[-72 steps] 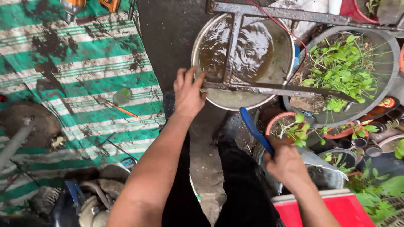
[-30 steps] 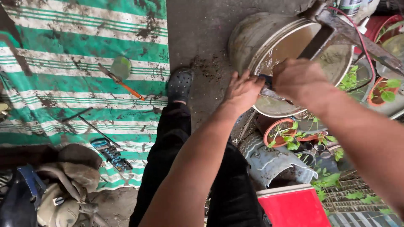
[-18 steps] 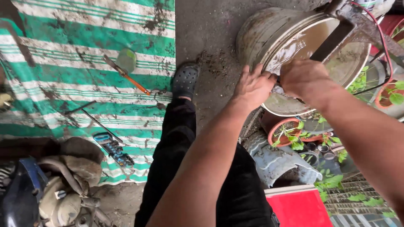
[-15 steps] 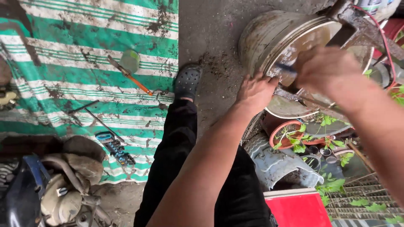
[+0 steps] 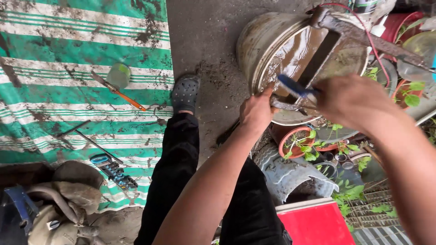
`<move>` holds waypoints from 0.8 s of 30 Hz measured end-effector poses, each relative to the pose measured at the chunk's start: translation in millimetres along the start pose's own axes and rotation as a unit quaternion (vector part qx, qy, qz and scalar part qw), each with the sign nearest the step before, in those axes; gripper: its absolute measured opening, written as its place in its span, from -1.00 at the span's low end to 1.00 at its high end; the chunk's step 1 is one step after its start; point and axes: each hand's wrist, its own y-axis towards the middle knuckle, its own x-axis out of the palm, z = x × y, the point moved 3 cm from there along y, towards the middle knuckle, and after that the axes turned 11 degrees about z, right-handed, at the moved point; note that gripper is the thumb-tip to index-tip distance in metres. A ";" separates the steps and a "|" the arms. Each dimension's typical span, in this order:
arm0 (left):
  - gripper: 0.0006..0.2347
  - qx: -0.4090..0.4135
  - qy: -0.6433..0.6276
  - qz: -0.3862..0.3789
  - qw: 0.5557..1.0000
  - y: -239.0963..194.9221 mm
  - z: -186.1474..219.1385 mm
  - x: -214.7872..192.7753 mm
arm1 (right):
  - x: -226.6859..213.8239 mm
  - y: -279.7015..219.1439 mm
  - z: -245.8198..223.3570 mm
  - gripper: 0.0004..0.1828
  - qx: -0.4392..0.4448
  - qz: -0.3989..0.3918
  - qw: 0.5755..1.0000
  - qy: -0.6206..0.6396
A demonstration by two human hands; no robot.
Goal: The person scrubs a rusty metal frame with a blue brush in a bucket of water, then washes their hands with soap in a small bowl. The person is sitting on the ground in a cluttered outdoor area.
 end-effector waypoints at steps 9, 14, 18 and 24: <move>-0.23 0.102 0.131 0.021 0.986 12.5 -28.1 28.5 | 64.4 44.7 -25.9 -0.69 0.075 -0.064 0.983 0.156; -0.31 0.041 0.016 0.006 0.999 -4.9 -10.7 7.4 | -0.8 -10.6 -8.0 -0.55 0.083 -0.038 0.989 0.116; -0.23 0.057 0.087 0.021 0.994 3.2 -12.2 7.4 | 30.0 -13.1 22.6 -0.46 -0.002 -0.016 0.995 0.102; -0.18 0.060 0.098 0.005 0.993 6.9 -8.1 4.0 | 63.5 46.6 -4.9 -0.59 -0.035 0.012 0.983 0.180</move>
